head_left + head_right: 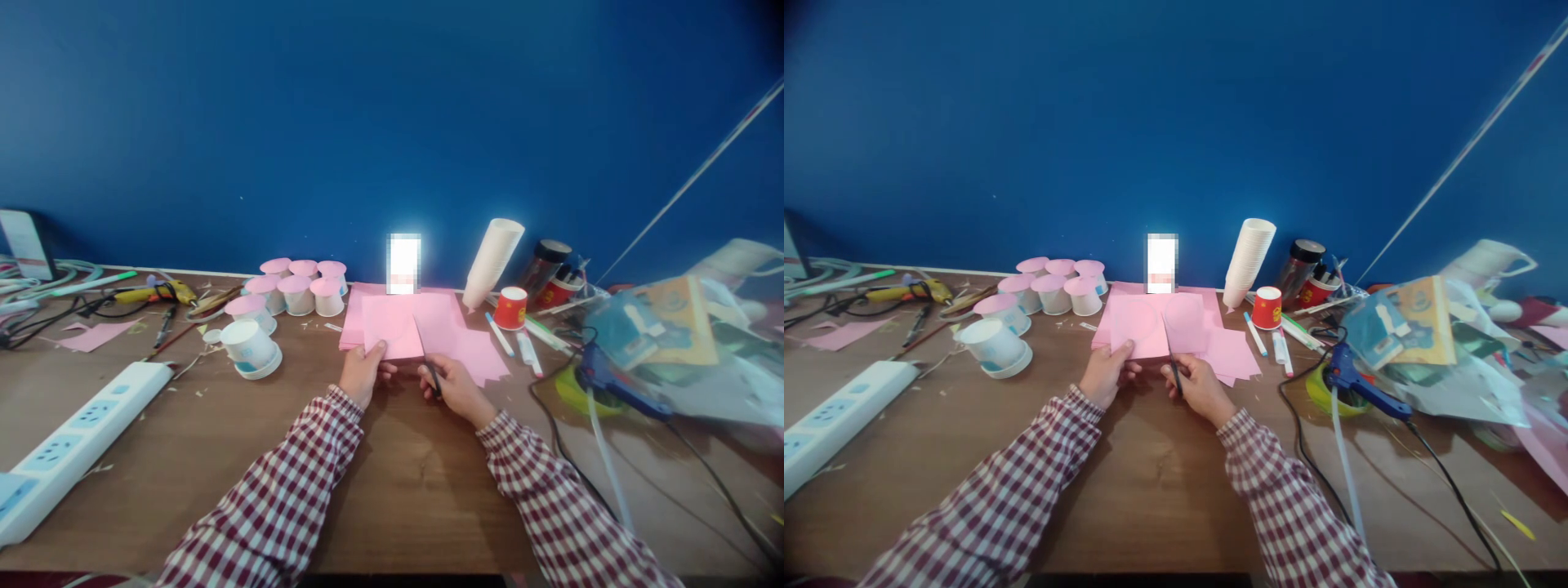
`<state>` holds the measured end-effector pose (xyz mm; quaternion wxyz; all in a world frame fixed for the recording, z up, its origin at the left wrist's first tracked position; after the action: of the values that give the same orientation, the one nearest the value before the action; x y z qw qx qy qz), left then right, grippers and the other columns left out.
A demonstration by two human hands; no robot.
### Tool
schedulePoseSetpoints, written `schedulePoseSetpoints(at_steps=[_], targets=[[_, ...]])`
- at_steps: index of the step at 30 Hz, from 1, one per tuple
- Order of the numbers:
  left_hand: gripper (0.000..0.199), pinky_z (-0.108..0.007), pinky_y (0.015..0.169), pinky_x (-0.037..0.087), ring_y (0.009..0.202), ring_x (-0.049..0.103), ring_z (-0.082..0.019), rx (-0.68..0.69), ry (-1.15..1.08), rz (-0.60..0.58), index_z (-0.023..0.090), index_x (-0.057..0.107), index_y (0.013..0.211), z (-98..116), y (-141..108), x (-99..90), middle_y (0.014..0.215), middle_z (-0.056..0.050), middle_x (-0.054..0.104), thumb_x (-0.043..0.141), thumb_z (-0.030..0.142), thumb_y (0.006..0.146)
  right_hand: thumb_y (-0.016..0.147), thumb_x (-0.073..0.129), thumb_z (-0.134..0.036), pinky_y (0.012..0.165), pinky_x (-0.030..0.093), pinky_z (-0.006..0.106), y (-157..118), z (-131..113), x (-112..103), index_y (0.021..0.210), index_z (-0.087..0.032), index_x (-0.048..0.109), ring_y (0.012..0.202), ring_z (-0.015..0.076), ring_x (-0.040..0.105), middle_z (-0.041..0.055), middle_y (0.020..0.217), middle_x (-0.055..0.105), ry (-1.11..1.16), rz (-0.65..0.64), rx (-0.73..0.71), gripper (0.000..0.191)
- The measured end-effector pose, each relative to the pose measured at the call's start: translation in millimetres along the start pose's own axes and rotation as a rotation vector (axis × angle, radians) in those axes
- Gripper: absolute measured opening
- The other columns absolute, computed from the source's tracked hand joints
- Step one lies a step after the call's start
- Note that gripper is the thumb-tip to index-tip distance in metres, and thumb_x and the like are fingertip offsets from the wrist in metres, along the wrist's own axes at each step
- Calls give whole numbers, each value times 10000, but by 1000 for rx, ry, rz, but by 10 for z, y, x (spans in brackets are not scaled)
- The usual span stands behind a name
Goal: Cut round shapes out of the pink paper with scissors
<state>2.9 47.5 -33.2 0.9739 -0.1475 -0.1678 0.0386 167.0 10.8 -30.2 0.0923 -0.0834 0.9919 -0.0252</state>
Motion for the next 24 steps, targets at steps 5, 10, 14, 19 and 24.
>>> schedulePoseSetpoints(at_steps=[5, 10, 14, 19, 24], targets=[[153, -150, 347, 406, 408, 565, -85, -9, 18, -36, 121, 548, 767, -30, 10, 20, 578, -5, 599, 653, 232, 780, 794, 590, -496, 414, 376, 181, -2, -18, -13, 982, -143, 605, 486, 98, 570, -12, 639, 592, -12, 16, -12, 400], [101, -163, 351, 423, 407, 565, -89, -38, 48, -83, 96, 553, 797, -51, -9, 58, 580, -21, 610, 590, 186, 827, 795, 581, -516, 403, 369, 179, 3, -28, -30, 918, -157, 581, 493, 100, 572, -10, 647, 595, -1, 47, -16, 380], [93, -164, 358, 431, 407, 565, -89, -55, 69, -126, 84, 558, 814, -61, -28, 83, 581, -34, 621, 562, 171, 844, 801, 590, -491, 402, 358, 172, 4, -25, -41, 845, -162, 556, 502, 99, 579, -4, 660, 604, 8, 63, -24, 334], [98, -161, 358, 427, 407, 572, -94, -58, 91, -144, 77, 575, 812, -44, -49, 101, 566, -34, 624, 571, 172, 837, 807, 586, -487, 406, 364, 175, 2, -31, -48, 819, -167, 545, 500, 99, 573, -5, 654, 599, 4, 75, -35, 323], [114, -156, 364, 428, 406, 572, -89, -64, 106, -170, 77, 581, 821, -45, -57, 114, 600, -59, 657, 544, 179, 856, 818, 566, -506, 396, 362, 169, -3, -24, -63, 809, -172, 539, 476, 91, 560, -16, 635, 585, -17, 88, -21, 335]])
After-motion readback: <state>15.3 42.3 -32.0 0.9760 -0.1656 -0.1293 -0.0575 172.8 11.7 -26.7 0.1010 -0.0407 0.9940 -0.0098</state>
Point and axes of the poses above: each hand's wrist, its own y-axis towards the middle knuckle, its own x-axis out of the palm, z = x × y, the point moved 6 cm from there along y, towards the middle knuckle
